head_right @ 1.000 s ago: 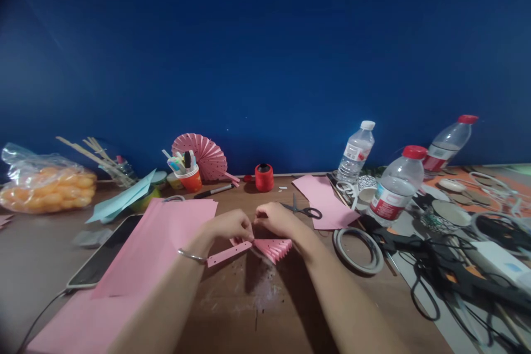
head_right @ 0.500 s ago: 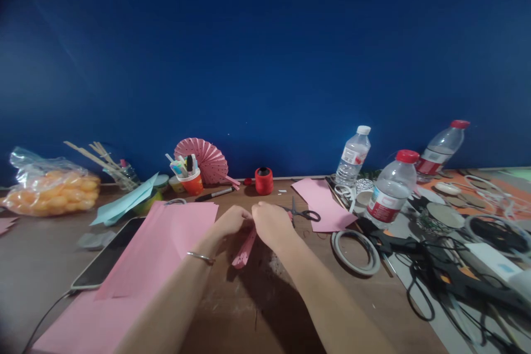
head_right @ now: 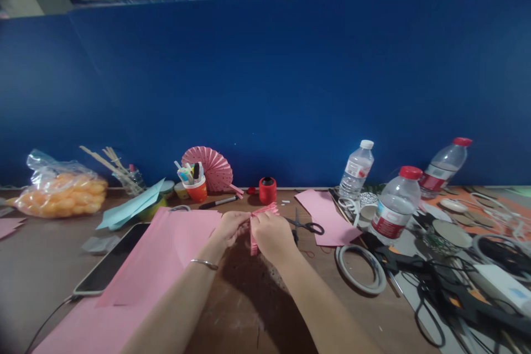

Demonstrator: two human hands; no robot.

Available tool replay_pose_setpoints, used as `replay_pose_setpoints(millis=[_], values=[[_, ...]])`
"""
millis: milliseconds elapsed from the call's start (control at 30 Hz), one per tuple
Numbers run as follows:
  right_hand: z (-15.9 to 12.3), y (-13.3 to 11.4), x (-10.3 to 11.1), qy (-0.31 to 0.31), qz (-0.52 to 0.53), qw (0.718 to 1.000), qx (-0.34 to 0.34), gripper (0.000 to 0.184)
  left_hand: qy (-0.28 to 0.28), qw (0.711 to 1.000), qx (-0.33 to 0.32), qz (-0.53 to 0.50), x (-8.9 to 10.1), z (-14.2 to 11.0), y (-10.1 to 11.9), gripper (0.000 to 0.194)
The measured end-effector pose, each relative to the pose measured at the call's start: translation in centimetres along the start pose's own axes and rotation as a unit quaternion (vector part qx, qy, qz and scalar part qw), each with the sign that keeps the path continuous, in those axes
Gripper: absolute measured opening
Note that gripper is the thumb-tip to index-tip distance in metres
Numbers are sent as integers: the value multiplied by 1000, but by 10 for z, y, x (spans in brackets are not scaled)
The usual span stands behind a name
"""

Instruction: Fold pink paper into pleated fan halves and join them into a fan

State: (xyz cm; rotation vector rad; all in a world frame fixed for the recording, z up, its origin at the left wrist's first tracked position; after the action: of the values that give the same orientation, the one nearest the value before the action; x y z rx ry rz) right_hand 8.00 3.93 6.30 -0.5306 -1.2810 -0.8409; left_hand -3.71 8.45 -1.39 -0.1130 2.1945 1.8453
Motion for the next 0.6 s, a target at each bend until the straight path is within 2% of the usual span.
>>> replay_pose_setpoints(millis=[200,367,467,600], values=[[-1,4,6,-59,30,994,-85,8,39,998,-34,-41,14,9,-8,24],[-1,6,13,-97,64,987,-113,18,51,994,-59,-74,23,11,-10,25],[1,12,7,-125,104,979,-125,21,46,992,-60,-100,23,10,-8,24],[2,28,-13,-179,168,959,-144,18,50,988,-55,-135,22,11,-8,19]])
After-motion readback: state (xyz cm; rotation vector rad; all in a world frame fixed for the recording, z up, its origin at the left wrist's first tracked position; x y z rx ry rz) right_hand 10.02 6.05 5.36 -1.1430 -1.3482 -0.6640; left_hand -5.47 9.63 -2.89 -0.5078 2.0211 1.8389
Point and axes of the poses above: each hand's wrist, its own z-axis towards the middle knuckle, its own x-axis out of the back of the hand, y = z × x, the point moved 6 cm from there along z, towards the middle knuckle, and after that the axes turned 14 degrees about -y, right-handed, at the moved point
